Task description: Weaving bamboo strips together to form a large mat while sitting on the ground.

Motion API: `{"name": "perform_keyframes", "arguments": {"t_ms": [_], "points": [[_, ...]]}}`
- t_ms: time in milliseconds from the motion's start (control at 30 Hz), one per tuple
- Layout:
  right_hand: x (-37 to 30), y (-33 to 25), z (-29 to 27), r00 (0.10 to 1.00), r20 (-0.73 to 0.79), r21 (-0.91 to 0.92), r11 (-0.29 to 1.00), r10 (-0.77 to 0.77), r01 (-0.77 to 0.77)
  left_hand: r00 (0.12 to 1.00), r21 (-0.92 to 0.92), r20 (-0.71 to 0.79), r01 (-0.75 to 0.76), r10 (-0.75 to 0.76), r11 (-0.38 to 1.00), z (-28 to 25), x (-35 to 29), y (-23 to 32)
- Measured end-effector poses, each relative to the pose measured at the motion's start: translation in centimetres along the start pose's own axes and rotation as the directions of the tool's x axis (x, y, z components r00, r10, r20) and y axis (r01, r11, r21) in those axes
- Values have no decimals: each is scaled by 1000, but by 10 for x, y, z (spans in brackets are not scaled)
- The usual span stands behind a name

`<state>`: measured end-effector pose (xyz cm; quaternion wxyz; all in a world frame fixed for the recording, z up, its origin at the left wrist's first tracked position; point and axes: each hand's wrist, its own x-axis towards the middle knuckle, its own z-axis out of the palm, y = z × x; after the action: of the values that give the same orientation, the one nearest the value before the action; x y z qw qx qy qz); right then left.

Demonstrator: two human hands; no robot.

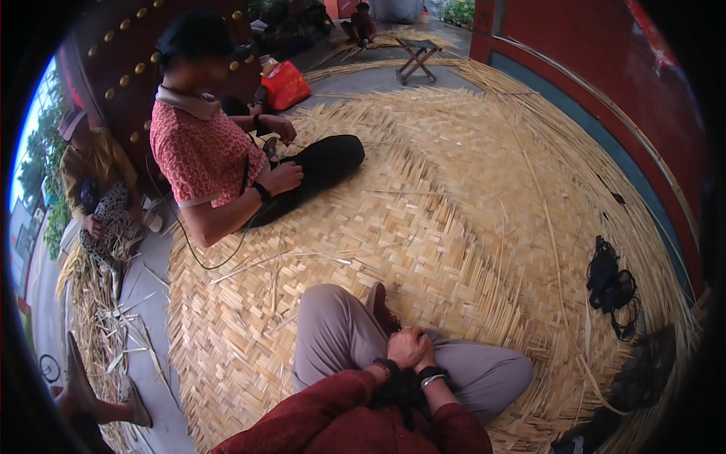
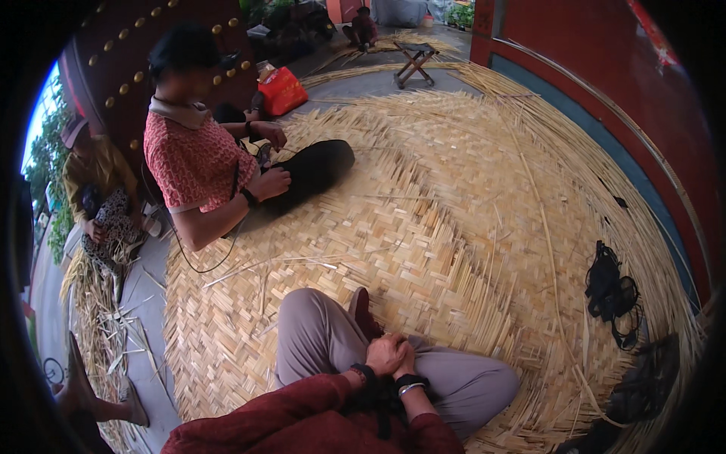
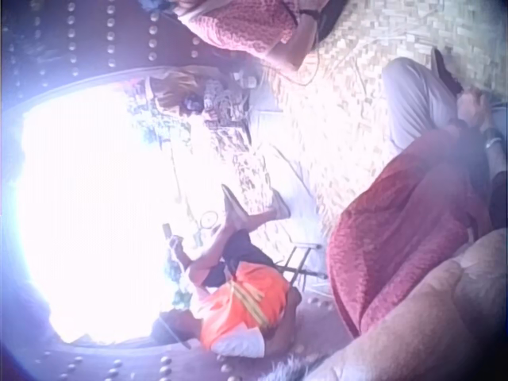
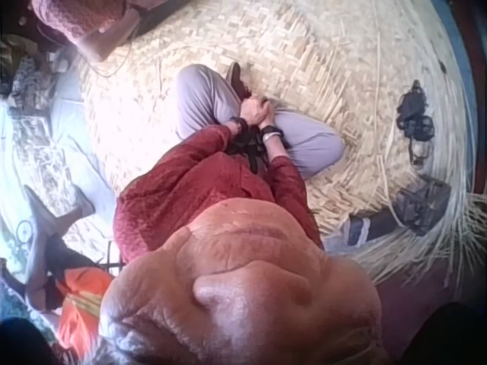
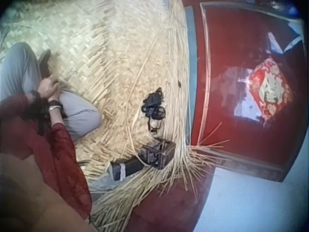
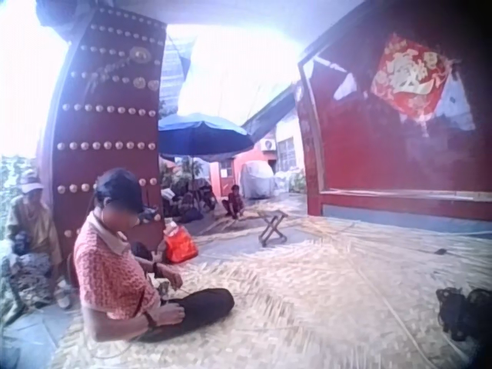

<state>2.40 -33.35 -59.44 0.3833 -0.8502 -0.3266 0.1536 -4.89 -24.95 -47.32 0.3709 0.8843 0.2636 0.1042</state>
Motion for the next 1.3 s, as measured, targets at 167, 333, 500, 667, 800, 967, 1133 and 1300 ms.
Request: {"name": "perform_keyframes", "arguments": {"t_ms": [167, 333, 500, 667, 800, 967, 1133, 1300], "points": [[-2, -20, -5, 1000, 8, -2, 1000, 0, 0, 996, 45, -25, -82, 84, 996, 7, -1, -15], [-5, -31, -14, 1000, 11, -17, 1000, 11, -10, 991, 51, -13, -131, 132, 990, 10, -4, -18], [-9, -38, -20, 1000, 11, -37, 999, 20, -20, 988, 51, 40, -152, 150, 987, 7, -6, -14], [-9, -45, -18, 999, 22, -53, 998, 24, -23, 987, 44, 14, -161, 160, 986, 6, -12, -21], [-10, -46, -23, 999, 16, -66, 997, 40, -39, 985, 30, 30, -173, 172, 984, 3, -11, -18], [-8, -51, -20, 999, 21, -68, 996, 50, -49, 982, 40, 35, -189, 188, 981, 2, -11, -23], [-9, -51, -17, 998, 27, -80, 995, 62, -59, 981, 28, 51, -189, 188, 982, -1, -11, -24], [-9, -47, -21, 996, 29, -97, 992, 80, -76, 974, -25, -33, -224, 223, 974, -2, -10, -25]]}}
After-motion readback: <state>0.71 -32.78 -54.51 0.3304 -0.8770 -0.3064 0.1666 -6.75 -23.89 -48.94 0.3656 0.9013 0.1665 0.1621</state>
